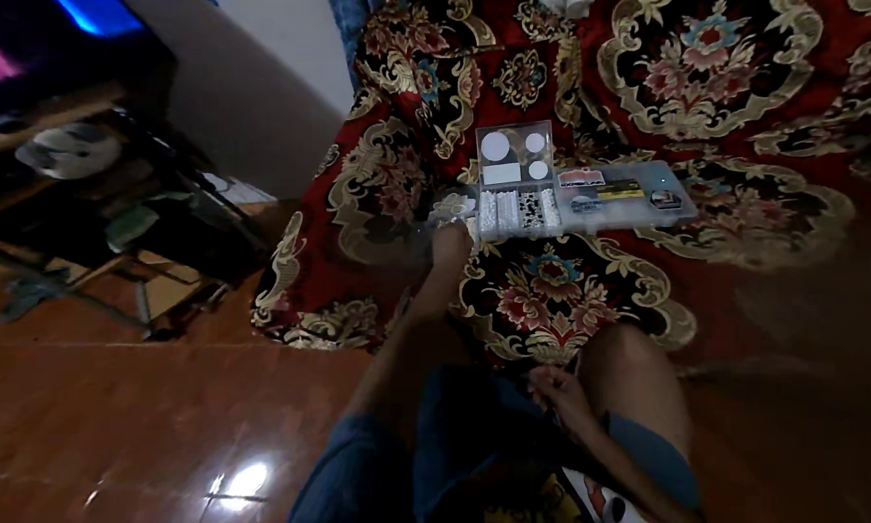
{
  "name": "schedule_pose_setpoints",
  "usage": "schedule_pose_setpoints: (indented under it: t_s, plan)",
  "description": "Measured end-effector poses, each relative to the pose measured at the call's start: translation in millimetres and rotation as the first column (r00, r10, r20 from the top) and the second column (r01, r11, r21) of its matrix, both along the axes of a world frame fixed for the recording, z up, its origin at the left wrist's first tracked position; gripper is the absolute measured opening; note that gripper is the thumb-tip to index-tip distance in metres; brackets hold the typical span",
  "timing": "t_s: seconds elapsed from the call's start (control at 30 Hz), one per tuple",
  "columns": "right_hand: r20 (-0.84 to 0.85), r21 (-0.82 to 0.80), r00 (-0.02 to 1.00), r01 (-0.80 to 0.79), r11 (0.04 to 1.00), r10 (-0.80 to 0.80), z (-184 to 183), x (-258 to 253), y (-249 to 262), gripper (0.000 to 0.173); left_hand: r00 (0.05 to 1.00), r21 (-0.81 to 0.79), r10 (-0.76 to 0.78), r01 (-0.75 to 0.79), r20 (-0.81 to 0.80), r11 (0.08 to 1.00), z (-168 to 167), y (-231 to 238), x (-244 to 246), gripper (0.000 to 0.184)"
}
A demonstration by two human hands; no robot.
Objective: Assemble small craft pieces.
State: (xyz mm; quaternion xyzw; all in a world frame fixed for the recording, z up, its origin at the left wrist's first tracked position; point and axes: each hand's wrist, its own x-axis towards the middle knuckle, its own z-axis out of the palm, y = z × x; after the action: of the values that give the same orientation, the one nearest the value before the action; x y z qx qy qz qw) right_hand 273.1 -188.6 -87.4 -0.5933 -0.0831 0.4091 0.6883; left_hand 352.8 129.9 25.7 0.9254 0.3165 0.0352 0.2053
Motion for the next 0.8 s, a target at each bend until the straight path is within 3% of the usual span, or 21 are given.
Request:
schedule_pose_setpoints:
  t_s: [0.1,0.23,0.33,0.4,0.47,0.53,0.67,0.8]
  plan:
    - [0.034,-0.011,0.999,-0.005,1.0,0.005,1,0,0,0.015,0.975,-0.309,0.049,0.021,0.216,0.951,6,-33,-37,0.027]
    - [0.051,-0.015,0.999,-0.005,1.0,0.005,6,-1,-1,0.016,0.953,-0.679,0.032,0.192,0.302,0.709,-20,-98,-105,0.025]
    - [0.065,0.034,0.997,0.047,0.998,-0.049,6,-1,-3,0.016,0.97,-0.852,0.102,0.14,0.22,0.505,-40,-138,-139,0.026]
    - [0.074,0.063,0.992,0.095,0.993,-0.1,2,-2,-4,0.015,0.976,-0.947,0.194,0.037,0.103,0.318,-50,-154,-146,0.029]
    - [0.062,0.098,0.986,0.15,0.984,-0.156,-1,-2,-4,0.014,0.963,-0.995,0.267,-0.053,-0.03,0.08,-57,-165,-144,0.033]
    - [0.048,0.127,0.982,0.174,0.976,-0.181,-3,-2,-6,0.013,0.957,-0.996,0.28,-0.056,-0.073,-0.068,-73,-171,-142,0.032]
    - [0.069,0.159,0.978,0.182,0.97,-0.195,-6,-1,-7,0.012,0.969,-0.983,0.243,-0.006,-0.05,-0.181,-90,-175,-137,0.027]
    - [0.067,0.171,0.976,0.191,0.967,-0.205,-8,0,-6,0.012,0.974,-0.979,0.222,0.011,-0.036,-0.205,-96,-173,-133,0.026]
